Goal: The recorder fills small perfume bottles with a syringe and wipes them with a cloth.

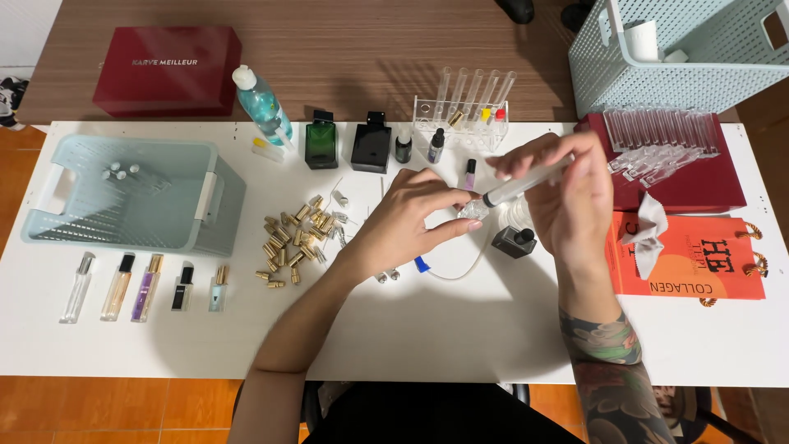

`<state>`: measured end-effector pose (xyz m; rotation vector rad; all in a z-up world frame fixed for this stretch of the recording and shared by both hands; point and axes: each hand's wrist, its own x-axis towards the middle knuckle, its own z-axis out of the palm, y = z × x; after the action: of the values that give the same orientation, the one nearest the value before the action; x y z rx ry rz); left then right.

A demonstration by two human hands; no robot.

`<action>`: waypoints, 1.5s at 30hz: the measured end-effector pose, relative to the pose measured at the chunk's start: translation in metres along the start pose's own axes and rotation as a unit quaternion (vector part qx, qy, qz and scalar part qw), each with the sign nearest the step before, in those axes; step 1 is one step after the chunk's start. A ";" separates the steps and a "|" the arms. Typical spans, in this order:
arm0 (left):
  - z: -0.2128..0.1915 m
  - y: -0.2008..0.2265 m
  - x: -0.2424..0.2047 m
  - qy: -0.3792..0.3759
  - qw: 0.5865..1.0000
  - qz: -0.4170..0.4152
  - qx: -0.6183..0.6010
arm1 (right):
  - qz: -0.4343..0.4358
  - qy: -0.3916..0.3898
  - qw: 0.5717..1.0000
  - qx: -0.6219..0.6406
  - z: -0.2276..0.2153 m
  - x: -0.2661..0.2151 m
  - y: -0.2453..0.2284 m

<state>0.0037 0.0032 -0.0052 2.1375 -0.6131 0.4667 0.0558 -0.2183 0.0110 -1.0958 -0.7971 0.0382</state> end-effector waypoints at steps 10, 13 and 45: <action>-0.004 -0.010 0.000 -0.007 0.999 0.039 0.015 | -0.022 -0.046 0.970 -0.240 0.005 -0.005 -0.004; -0.006 -0.010 -0.002 0.010 0.998 0.054 0.015 | -0.056 -0.050 0.965 -0.253 0.009 -0.006 -0.005; -0.050 -0.038 -0.005 0.040 0.994 0.060 0.079 | -0.056 0.051 0.957 -0.281 0.002 0.010 -0.008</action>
<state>0.0155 0.0647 -0.0030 2.2263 -0.6820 0.6840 0.0594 -0.2166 0.0235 -1.5715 -0.7952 -0.3594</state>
